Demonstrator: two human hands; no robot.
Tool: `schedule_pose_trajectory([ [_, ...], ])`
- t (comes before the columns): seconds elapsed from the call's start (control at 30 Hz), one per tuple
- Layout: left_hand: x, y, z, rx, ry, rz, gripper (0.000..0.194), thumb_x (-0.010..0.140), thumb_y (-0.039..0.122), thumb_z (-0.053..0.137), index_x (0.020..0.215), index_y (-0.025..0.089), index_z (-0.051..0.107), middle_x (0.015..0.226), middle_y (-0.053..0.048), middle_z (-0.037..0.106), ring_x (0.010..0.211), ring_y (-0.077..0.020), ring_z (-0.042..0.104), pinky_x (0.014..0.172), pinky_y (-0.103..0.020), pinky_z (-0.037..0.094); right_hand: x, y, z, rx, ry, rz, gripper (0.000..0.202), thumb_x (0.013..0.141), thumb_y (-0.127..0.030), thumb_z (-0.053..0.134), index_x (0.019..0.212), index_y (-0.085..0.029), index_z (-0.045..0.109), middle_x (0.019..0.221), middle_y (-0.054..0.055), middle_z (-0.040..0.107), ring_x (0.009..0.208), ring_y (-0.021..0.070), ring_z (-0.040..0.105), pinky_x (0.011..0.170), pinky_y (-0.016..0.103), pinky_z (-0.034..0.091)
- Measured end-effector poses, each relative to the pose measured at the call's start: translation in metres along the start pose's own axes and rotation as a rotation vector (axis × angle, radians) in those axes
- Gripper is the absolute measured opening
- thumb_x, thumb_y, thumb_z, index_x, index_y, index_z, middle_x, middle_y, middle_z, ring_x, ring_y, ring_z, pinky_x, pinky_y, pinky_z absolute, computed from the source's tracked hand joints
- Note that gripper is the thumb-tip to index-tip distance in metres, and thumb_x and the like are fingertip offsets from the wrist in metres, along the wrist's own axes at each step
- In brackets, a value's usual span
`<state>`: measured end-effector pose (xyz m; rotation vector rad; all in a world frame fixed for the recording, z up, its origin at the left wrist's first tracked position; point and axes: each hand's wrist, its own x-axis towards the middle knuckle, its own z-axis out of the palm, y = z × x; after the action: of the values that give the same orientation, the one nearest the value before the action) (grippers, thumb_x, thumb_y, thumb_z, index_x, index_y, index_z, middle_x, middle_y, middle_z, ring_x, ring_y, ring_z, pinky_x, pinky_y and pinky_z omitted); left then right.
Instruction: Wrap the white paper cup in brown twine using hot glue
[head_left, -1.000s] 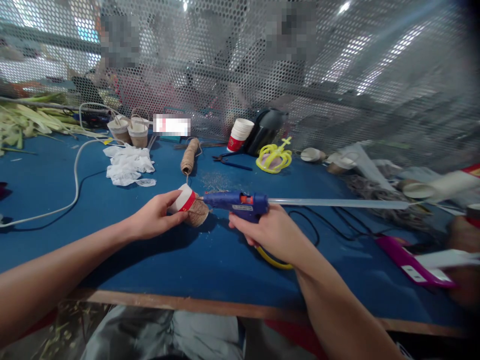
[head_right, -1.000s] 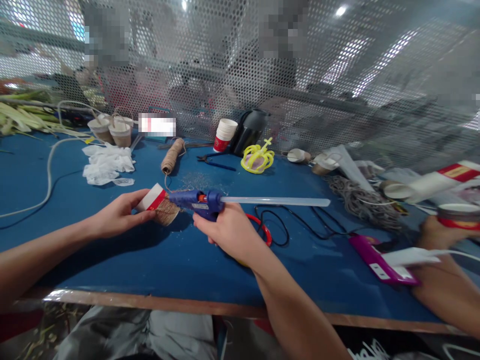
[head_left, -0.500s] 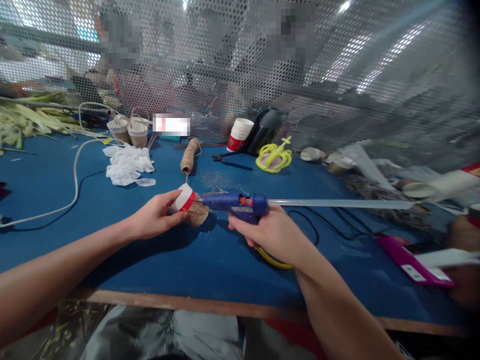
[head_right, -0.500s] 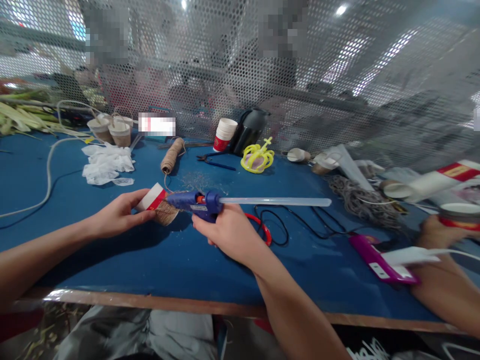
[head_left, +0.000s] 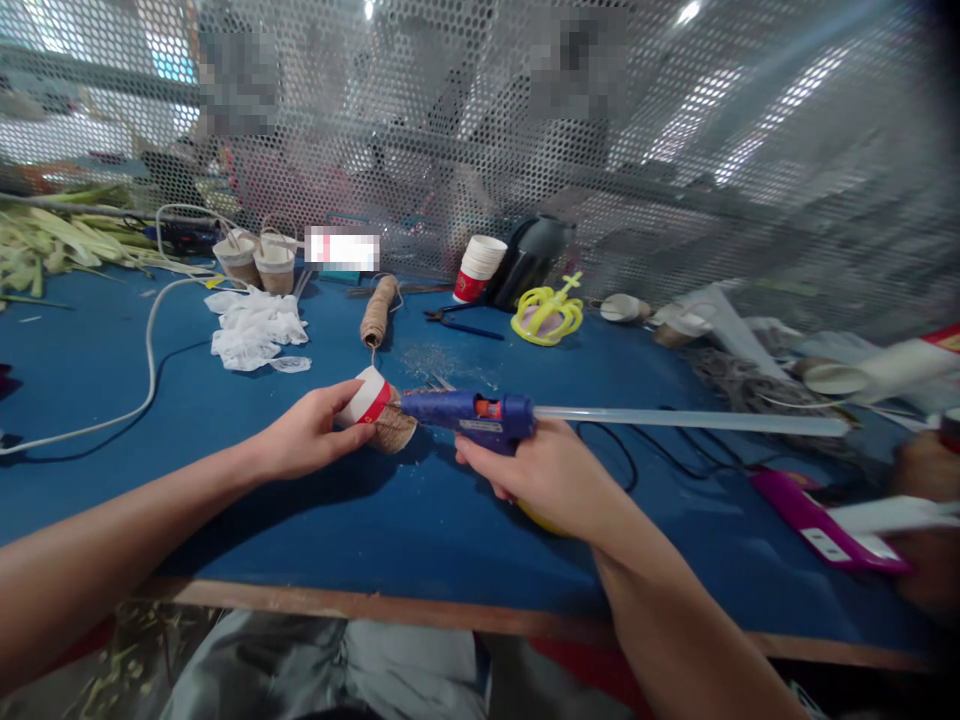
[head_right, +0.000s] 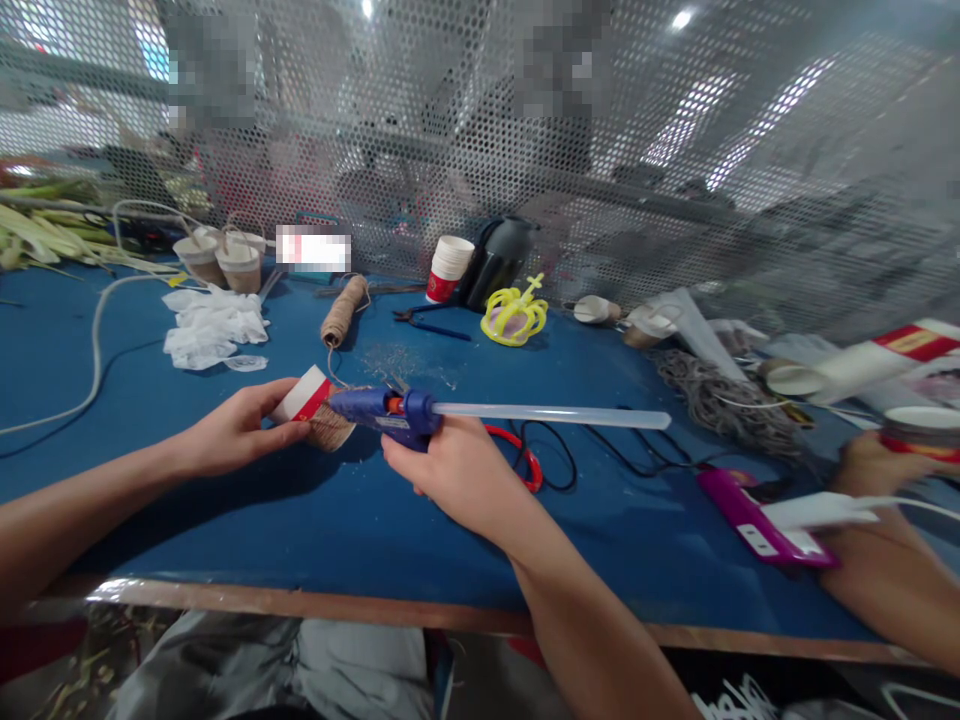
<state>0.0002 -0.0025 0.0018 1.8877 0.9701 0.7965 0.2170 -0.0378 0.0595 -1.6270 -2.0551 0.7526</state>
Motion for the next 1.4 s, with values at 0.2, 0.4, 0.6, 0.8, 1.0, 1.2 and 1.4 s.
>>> schedule_pose_trajectory([
  [0.2, -0.0001, 0.0021, 0.0003, -0.023, -0.007, 0.004, 0.034, 0.077, 0.029, 0.051, 0.104, 0.008, 0.054, 0.092, -0.009, 0.064, 0.078, -0.0193, 0.058, 0.071, -0.029, 0.047, -0.0012, 0.0003, 0.0005, -0.068, 0.007, -0.037, 0.021, 0.073, -0.023, 0.051, 0.053, -0.019, 0.055, 0.036, -0.004, 0.050, 0.037, 0.0103, 0.051, 0.042, 0.021, 0.039],
  [0.4, 0.0003, 0.0032, -0.0001, -0.016, -0.006, -0.002, 0.033, 0.076, 0.030, 0.052, 0.103, 0.010, 0.055, 0.092, -0.007, 0.064, 0.078, -0.0190, 0.058, 0.070, -0.027, 0.046, -0.0021, -0.0011, 0.0011, -0.069, -0.005, -0.026, 0.021, 0.074, -0.022, 0.051, 0.054, -0.018, 0.055, 0.037, -0.004, 0.049, 0.037, 0.0098, 0.051, 0.043, 0.021, 0.038],
  [0.6, 0.0002, 0.0030, -0.0004, 0.018, 0.007, 0.015, 0.034, 0.076, 0.030, 0.052, 0.103, 0.009, 0.056, 0.092, -0.008, 0.064, 0.077, -0.0192, 0.058, 0.069, -0.028, 0.046, -0.0031, -0.0006, 0.0029, -0.079, 0.002, -0.051, 0.022, 0.075, -0.022, 0.050, 0.054, -0.018, 0.055, 0.037, -0.005, 0.048, 0.037, 0.0095, 0.050, 0.041, 0.021, 0.037],
  [0.8, 0.0004, 0.0026, -0.0010, 0.048, -0.005, 0.009, 0.035, 0.077, 0.031, 0.051, 0.105, 0.009, 0.055, 0.090, -0.008, 0.065, 0.075, -0.0190, 0.057, 0.068, -0.029, 0.046, -0.0030, 0.0009, 0.0044, -0.141, 0.022, -0.101, 0.020, 0.073, -0.024, 0.052, 0.054, -0.020, 0.053, 0.036, -0.005, 0.048, 0.039, 0.0099, 0.050, 0.043, 0.021, 0.036],
  [1.0, 0.0008, 0.0015, -0.0007, 0.042, -0.012, 0.009, 0.036, 0.078, 0.030, 0.051, 0.107, 0.010, 0.053, 0.093, -0.008, 0.065, 0.079, -0.0198, 0.059, 0.070, -0.028, 0.046, -0.0035, 0.0022, 0.0054, -0.150, 0.018, -0.115, 0.021, 0.074, -0.025, 0.052, 0.053, -0.021, 0.053, 0.034, -0.006, 0.047, 0.038, 0.0102, 0.050, 0.043, 0.021, 0.036],
  [1.2, 0.0010, 0.0024, -0.0008, 0.045, -0.013, 0.011, 0.036, 0.078, 0.030, 0.051, 0.106, 0.009, 0.054, 0.094, -0.009, 0.065, 0.080, -0.0208, 0.059, 0.071, -0.029, 0.046, -0.0039, 0.0015, 0.0051, -0.105, 0.003, -0.101, 0.018, 0.073, -0.026, 0.052, 0.058, -0.019, 0.057, 0.035, -0.006, 0.049, 0.037, 0.0100, 0.050, 0.042, 0.021, 0.037],
  [1.4, 0.0005, 0.0016, 0.0000, 0.015, 0.005, 0.012, 0.034, 0.076, 0.029, 0.053, 0.105, 0.010, 0.055, 0.093, -0.008, 0.065, 0.079, -0.0198, 0.059, 0.071, -0.028, 0.046, -0.0012, 0.0003, -0.0004, -0.019, -0.014, -0.024, 0.022, 0.073, -0.026, 0.052, 0.053, -0.018, 0.056, 0.036, -0.004, 0.050, 0.037, 0.0105, 0.051, 0.042, 0.021, 0.040],
])
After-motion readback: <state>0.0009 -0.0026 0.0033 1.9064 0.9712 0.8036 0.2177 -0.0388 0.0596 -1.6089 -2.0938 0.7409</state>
